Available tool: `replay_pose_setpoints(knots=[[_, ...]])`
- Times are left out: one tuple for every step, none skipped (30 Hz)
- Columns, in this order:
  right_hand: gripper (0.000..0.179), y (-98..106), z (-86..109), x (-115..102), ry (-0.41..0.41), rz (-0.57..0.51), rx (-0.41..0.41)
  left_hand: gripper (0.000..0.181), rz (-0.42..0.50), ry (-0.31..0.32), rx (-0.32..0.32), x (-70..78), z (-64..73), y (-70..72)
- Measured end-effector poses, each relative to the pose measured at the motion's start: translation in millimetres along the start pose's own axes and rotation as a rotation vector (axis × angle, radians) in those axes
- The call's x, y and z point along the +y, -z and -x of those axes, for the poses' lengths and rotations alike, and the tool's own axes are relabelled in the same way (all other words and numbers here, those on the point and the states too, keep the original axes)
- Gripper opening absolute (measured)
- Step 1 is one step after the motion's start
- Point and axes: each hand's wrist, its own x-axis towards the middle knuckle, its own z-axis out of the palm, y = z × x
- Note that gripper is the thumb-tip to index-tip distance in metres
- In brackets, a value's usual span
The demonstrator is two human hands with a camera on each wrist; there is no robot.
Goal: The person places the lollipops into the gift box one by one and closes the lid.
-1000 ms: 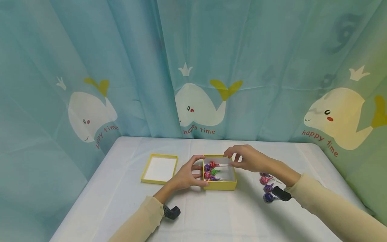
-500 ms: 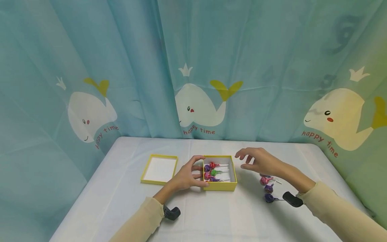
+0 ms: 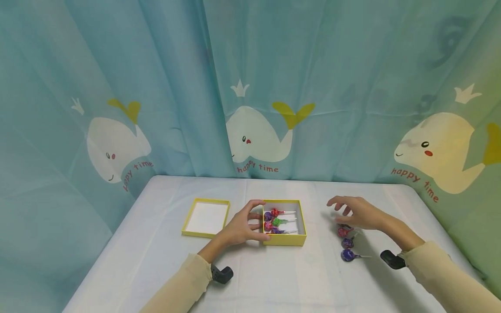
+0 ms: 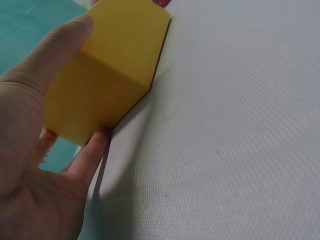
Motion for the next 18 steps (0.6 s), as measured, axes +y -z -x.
replay_pose_setpoints(knots=[[0.041, 0, 0.6, 2, -0.004, -0.007, -0.009, 0.096, 0.002, 0.000, 0.000, -0.1, -0.2, 0.1], [0.041, 0, 1.4, 5, -0.007, -0.013, -0.018, 0.096, 0.004, 0.001, -0.001, -0.2, -0.4, 0.2], [0.041, 1, 1.9, 7, -0.018, -0.023, -0.031, 0.096, 0.006, 0.000, -0.001, -0.6, -0.6, 0.2], [0.041, 1, 2.3, 9, -0.031, -0.034, -0.044, 0.096, 0.006, 0.002, -0.001, -1.2, -0.8, 0.2], [0.042, 1, 2.6, 11, -0.048, -0.047, -0.058, 0.096, 0.008, 0.002, -0.001, -1.5, -1.0, 0.2], [0.042, 1, 2.9, 13, -0.065, -0.059, -0.074, 0.096, 0.006, 0.003, -0.003, -1.7, -1.1, 0.1], [0.042, 1, 3.5, 15, -0.078, -0.070, -0.089, 0.096, 0.006, 0.001, -0.002, -1.9, -1.3, 0.1], [0.042, 1, 3.8, 18, -0.091, -0.078, -0.101, 0.096, 0.006, 0.001, -0.003, -1.9, -1.2, 0.1], [0.041, 1, 4.2, 20, -0.100, -0.091, -0.114, 0.096, 0.006, 0.000, -0.005, -1.8, -1.2, 0.0], [0.040, 1, 4.6, 22, -0.106, -0.103, -0.125, 0.096, 0.006, 0.000, -0.006, -1.6, -1.2, 0.0], [0.040, 1, 5.2, 24, -0.108, -0.111, -0.136, 0.096, 0.007, -0.002, -0.006, -1.6, -1.2, -0.1], [0.038, 1, 5.7, 25, -0.109, -0.118, -0.144, 0.096, 0.006, -0.003, -0.005, -1.5, -1.2, -0.2], [0.037, 2, 6.2, 27, -0.110, -0.127, -0.151, 0.096, 0.006, -0.002, -0.005, -1.4, -1.2, -0.2], [0.036, 2, 6.4, 28, -0.112, -0.137, -0.155, 0.097, 0.004, 0.000, -0.004, -1.5, -1.3, -0.2], [0.034, 2, 6.9, 28, -0.110, -0.141, -0.159, 0.097, 0.002, 0.001, -0.002, -1.6, -1.4, -0.2], [0.033, 2, 7.4, 29, -0.109, -0.141, -0.161, 0.097, 0.006, 0.001, 0.000, -1.5, -1.7, -0.3], [0.032, 2, 7.7, 29, -0.109, -0.139, -0.161, 0.097, 0.010, 0.002, 0.002, -1.5, -1.9, -0.5], [0.031, 2, 7.9, 29, -0.113, -0.136, -0.162, 0.097, 0.015, 0.004, 0.004, -1.3, -2.0, -0.6]])
